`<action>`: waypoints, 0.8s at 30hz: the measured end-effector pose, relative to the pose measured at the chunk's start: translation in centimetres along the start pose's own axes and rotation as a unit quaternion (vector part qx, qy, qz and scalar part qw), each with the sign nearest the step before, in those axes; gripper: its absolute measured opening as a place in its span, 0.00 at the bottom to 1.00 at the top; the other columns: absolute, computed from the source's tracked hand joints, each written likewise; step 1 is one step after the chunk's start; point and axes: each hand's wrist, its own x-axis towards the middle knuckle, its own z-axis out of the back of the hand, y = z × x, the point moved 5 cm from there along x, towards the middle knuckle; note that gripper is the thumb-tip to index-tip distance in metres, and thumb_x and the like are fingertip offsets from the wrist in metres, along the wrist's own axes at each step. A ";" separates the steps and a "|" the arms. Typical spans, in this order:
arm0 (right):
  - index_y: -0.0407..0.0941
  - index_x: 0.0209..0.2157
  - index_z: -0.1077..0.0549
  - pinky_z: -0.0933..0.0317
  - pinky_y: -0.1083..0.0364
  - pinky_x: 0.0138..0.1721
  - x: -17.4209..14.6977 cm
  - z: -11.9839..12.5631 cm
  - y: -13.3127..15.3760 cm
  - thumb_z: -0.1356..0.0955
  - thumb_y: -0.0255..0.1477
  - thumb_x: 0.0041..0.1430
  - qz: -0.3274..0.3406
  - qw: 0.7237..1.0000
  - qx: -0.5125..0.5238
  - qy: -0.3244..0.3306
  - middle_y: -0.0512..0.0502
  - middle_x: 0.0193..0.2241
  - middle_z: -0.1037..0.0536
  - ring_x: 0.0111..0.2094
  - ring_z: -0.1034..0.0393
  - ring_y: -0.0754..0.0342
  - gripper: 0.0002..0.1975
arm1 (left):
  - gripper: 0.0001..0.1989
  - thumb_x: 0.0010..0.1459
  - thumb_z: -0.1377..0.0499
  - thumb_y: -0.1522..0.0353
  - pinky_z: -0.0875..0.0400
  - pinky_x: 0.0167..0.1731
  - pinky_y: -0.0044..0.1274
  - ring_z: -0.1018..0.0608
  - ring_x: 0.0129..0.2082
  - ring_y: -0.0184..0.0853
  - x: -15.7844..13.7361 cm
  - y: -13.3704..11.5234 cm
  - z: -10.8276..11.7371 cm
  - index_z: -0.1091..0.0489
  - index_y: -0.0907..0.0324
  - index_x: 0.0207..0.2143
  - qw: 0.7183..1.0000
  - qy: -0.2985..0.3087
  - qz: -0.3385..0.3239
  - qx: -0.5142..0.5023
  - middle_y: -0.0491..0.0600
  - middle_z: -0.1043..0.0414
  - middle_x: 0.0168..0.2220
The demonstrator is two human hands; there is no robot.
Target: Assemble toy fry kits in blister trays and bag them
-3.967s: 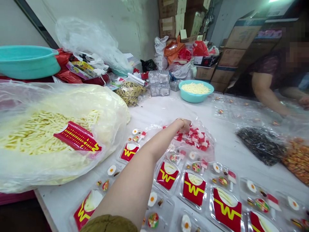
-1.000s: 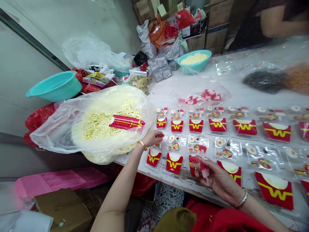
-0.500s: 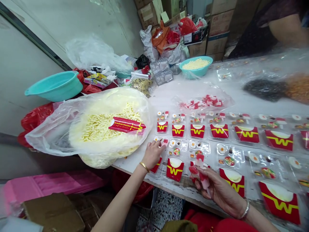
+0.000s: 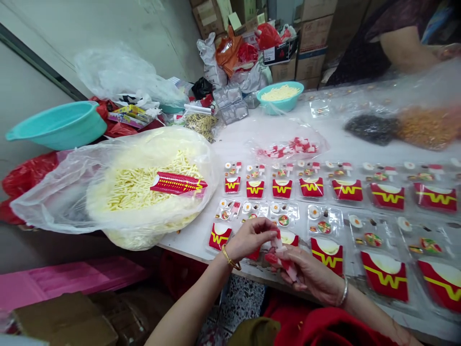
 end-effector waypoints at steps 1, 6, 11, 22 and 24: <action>0.43 0.34 0.30 0.62 0.66 0.14 -0.1 0.2 0.0 0.32 0.35 0.56 0.000 1.000 0.006 0.004 0.49 0.27 0.27 0.18 0.44 0.64 0.09 | 0.13 0.53 0.38 0.61 0.33 0.35 0.23 0.28 0.30 0.29 0.5 0.1 0.2 0.29 0.63 0.33 1.000 -0.021 -0.007 -0.008 0.48 0.29 0.30; 0.42 0.35 0.30 0.62 0.66 0.13 -0.1 1.3 0.5 0.33 0.35 0.57 0.002 0.998 0.061 0.003 0.46 0.30 0.26 0.18 0.45 0.65 0.10 | 0.14 0.53 0.39 0.61 0.34 0.34 0.22 0.28 0.31 0.30 3.5 0.6 4.2 0.30 0.62 0.37 0.990 -0.117 -0.052 0.064 0.47 0.29 0.31; 0.44 0.33 0.32 0.60 0.66 0.13 -0.2 2.9 0.9 0.30 0.33 0.54 0.024 0.989 0.134 -0.048 0.50 0.25 0.28 0.17 0.42 0.64 0.09 | 0.09 0.56 0.42 0.63 0.35 0.37 0.24 0.27 0.34 0.32 6.7 1.3 6.4 0.29 0.59 0.35 0.954 -0.094 -0.061 0.276 0.47 0.27 0.33; 0.43 0.32 0.33 0.57 0.65 0.13 -0.6 3.8 2.0 0.32 0.31 0.55 0.047 0.980 0.184 -0.060 0.47 0.28 0.25 0.18 0.40 0.62 0.07 | 0.12 0.57 0.42 0.63 0.41 0.45 0.34 0.33 0.47 0.43 7.4 2.7 5.3 0.31 0.57 0.43 0.777 -0.185 -0.076 0.597 0.54 0.35 0.46; 0.43 0.32 0.33 0.57 0.65 0.13 -0.5 4.0 2.0 0.32 0.30 0.55 0.053 0.979 0.186 -0.064 0.48 0.27 0.25 0.19 0.39 0.62 0.06 | 0.12 0.58 0.43 0.62 0.41 0.45 0.33 0.33 0.47 0.42 6.7 1.7 4.8 0.31 0.58 0.42 0.798 -0.203 -0.072 0.563 0.54 0.34 0.46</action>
